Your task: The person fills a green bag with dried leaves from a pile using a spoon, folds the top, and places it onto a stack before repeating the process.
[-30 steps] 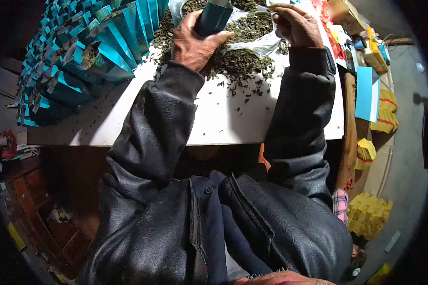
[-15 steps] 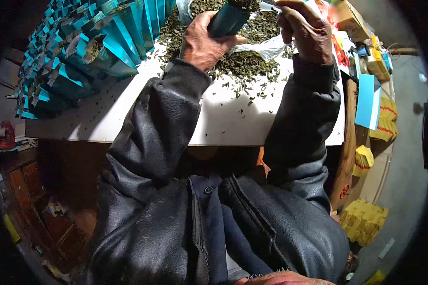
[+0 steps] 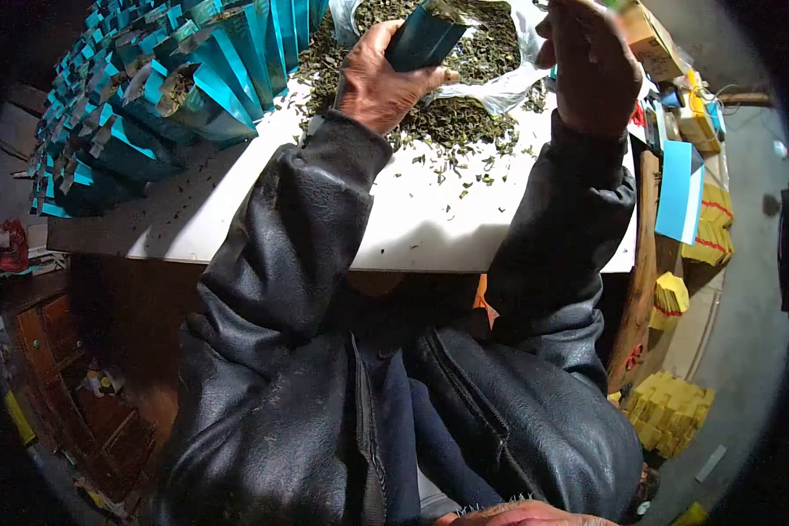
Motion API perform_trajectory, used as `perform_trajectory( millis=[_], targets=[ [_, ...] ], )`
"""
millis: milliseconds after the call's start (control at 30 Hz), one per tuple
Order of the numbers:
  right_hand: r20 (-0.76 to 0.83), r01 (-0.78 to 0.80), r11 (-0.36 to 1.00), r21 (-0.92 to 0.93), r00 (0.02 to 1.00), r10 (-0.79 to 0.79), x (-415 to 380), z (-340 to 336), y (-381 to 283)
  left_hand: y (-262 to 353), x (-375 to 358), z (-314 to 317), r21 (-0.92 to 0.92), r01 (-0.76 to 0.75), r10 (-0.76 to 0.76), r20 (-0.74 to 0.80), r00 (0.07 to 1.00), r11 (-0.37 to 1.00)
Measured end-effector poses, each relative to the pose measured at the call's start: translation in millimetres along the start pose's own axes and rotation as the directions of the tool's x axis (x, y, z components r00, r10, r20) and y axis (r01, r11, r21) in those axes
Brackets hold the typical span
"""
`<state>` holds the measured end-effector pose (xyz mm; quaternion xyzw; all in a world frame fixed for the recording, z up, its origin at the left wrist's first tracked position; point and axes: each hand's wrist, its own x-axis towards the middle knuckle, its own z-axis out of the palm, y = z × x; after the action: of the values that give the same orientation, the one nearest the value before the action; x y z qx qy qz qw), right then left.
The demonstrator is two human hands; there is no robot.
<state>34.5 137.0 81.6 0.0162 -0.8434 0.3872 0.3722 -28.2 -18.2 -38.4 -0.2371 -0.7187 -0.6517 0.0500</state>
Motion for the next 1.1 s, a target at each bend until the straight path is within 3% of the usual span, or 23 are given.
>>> perform_trajectory(
  millis=[100,167,200,233,333,367,433,567,600,633,700,767,800,833,867,900,967,1000,1033,1100],
  targets=[
    [-0.045,0.006,0.997,0.072,0.999,-0.003,-1,-2,14,2,0,-1,0.021,0.033,-0.033,0.001,0.999,0.999],
    [0.12,0.032,0.978,0.206,0.991,-0.057,-2,-4,18,4,0,-1,0.026,0.043,-0.043,0.008,0.999,0.999],
    [0.237,0.249,0.969,0.0,0.941,-0.242,4,-5,12,5,-1,-1,0.034,0.003,-0.002,-0.001,1.0,0.999],
    [0.286,0.414,0.91,-0.036,0.876,-0.388,5,-2,19,6,-2,-1,0.043,-0.038,0.038,-0.008,0.999,0.998],
    [0.326,0.523,0.851,-0.044,0.813,-0.482,6,5,12,5,-2,-1,-0.058,-0.008,0.008,-0.007,1.0,0.998],
    [0.326,0.524,0.851,-0.043,0.812,-0.484,4,2,10,4,-1,-1,-0.057,-0.009,0.009,-0.008,1.0,0.998],
    [0.264,0.204,0.976,0.068,0.94,-0.215,1,-2,9,9,0,-1,0.136,-0.067,0.07,-0.021,0.997,0.988],
    [0.213,0.357,0.933,-0.049,0.916,-0.34,2,5,9,4,-1,0,0.095,-0.058,0.059,0.001,0.998,0.994],
    [0.253,0.421,0.907,0.018,0.876,-0.412,3,10,11,2,-2,1,0.046,-0.04,0.04,-0.009,0.999,0.998],
    [0.306,0.512,0.857,-0.053,0.826,-0.474,3,7,9,0,-2,2,-0.003,-0.021,0.021,-0.017,1.0,1.0],
    [0.269,0.461,0.887,0.035,0.85,-0.452,3,7,10,-3,0,1,0.053,-0.083,0.084,-0.011,0.996,0.995],
    [0.202,0.223,0.973,0.053,0.952,-0.229,1,2,11,-4,1,-1,0.109,-0.144,0.146,-0.005,0.989,0.984],
    [0.134,0.276,0.961,0.027,0.951,-0.277,5,0,17,-3,1,-2,0.085,-0.066,0.069,-0.04,0.997,0.994],
    [0.072,0.123,0.989,0.083,0.989,-0.129,2,-1,22,-1,1,-3,0.058,0.012,-0.008,-0.07,0.998,0.998],
    [0.039,0.154,0.987,0.052,0.987,-0.156,3,2,39,1,0,-5,0.148,0.064,-0.045,-0.128,0.991,0.987],
    [0.008,0.183,0.983,0.022,0.983,-0.184,4,2,64,2,-1,-6,0.112,0.091,-0.071,-0.172,0.983,0.99],
    [0.269,0.184,0.841,-0.509,0.962,-0.048,5,-8,76,4,-2,-4,0.176,0.04,0.009,-0.271,0.962,0.984],
    [0.259,0.256,0.81,-0.527,0.957,-0.134,3,-7,83,3,-1,-4,0.175,0.04,0.008,-0.268,0.963,0.984],
    [0.318,0.181,0.861,-0.475,0.948,-0.024,-1,-8,82,4,-1,-5,0.208,0.065,-0.013,-0.242,0.97,0.976],
    [0.359,0.264,0.789,-0.555,0.931,-0.059,-3,-1,93,5,-1,-5,0.241,0.09,-0.035,-0.222,0.975,0.966]
  ],
)
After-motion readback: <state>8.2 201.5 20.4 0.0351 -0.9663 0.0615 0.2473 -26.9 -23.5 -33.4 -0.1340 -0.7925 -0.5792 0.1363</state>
